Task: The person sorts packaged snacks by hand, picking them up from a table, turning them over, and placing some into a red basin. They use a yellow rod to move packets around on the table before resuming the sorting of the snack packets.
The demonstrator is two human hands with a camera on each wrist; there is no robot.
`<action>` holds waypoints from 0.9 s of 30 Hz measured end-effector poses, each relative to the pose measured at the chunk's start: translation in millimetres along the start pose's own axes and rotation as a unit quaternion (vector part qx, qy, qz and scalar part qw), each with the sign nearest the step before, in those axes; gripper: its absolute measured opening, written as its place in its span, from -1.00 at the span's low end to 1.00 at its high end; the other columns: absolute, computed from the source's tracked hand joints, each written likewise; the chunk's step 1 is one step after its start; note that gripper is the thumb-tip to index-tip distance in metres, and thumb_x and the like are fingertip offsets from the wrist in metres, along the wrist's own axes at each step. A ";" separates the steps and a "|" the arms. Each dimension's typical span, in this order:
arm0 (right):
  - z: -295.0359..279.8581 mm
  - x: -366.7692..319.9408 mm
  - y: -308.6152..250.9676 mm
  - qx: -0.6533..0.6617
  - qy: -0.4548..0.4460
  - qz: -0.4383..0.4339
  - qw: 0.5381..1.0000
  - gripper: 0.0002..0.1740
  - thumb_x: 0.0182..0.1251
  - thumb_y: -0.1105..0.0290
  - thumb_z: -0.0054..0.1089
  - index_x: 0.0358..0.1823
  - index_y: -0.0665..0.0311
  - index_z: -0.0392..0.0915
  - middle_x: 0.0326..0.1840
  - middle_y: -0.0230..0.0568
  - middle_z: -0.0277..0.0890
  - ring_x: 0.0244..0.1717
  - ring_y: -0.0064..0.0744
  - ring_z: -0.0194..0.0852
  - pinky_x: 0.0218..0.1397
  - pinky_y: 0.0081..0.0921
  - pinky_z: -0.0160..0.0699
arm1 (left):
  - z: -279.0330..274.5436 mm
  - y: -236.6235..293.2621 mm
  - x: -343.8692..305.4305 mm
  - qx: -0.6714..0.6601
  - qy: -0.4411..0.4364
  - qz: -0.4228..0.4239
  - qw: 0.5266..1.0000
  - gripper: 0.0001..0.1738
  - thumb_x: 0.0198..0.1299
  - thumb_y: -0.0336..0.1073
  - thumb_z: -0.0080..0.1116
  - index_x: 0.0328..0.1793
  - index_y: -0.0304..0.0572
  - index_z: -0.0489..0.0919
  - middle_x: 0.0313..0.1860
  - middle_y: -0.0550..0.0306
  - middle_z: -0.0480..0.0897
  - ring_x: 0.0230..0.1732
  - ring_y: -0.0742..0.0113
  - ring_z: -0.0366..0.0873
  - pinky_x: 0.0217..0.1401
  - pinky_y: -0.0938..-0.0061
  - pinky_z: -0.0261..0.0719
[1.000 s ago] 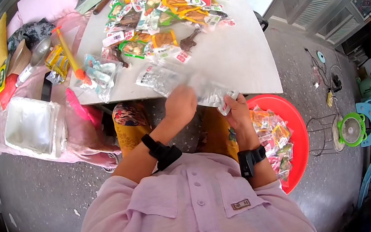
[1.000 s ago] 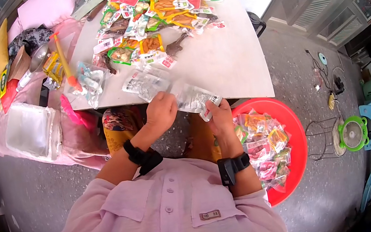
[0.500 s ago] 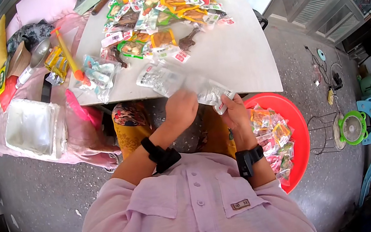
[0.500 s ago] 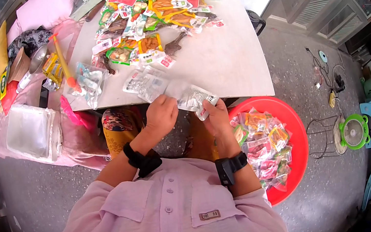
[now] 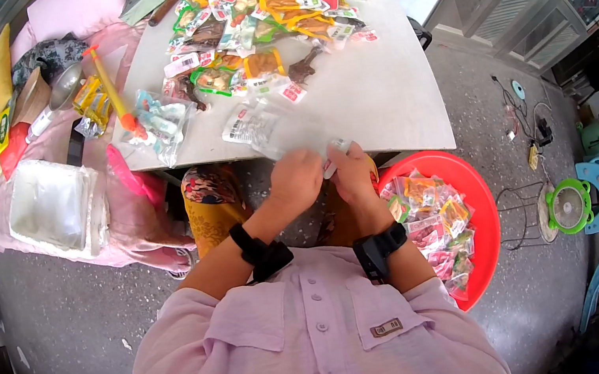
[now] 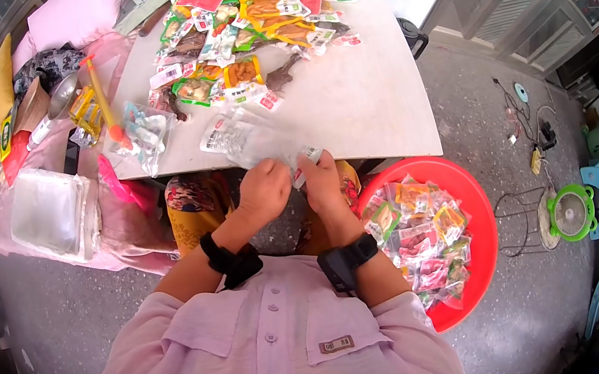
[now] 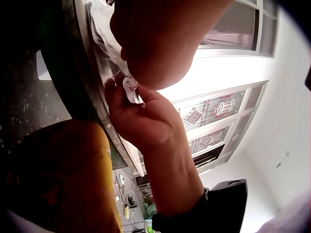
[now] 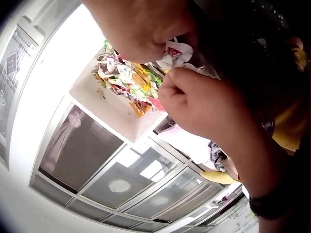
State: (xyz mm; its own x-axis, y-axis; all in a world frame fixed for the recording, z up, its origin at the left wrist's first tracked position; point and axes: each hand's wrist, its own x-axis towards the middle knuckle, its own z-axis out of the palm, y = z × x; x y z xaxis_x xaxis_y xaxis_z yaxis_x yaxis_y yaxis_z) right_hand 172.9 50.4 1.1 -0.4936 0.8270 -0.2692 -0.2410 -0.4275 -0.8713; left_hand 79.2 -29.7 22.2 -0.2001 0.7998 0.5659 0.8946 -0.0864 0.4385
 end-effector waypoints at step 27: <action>-5.9 18.2 3.8 -0.041 -0.120 0.140 0.982 -0.95 0.11 0.43 -0.02 -0.45 0.22 0.39 -0.67 -0.39 0.35 -0.72 -0.64 0.25 -0.77 -0.77 0.19 | -6.9 -1.3 -9.4 -0.048 0.000 0.027 0.998 -0.95 -0.16 -0.40 0.01 -0.54 -0.15 0.39 -0.57 0.08 0.34 -0.51 0.10 0.36 -0.52 0.31 0.32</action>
State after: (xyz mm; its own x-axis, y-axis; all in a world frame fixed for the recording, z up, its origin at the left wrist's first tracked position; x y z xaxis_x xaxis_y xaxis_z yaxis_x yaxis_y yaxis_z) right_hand 167.8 66.0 -9.5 -0.7162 0.5664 -0.4078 -0.0039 -0.5875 -0.8092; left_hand 77.2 -41.2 21.1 -0.1524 0.7922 0.5909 0.8619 -0.1861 0.4718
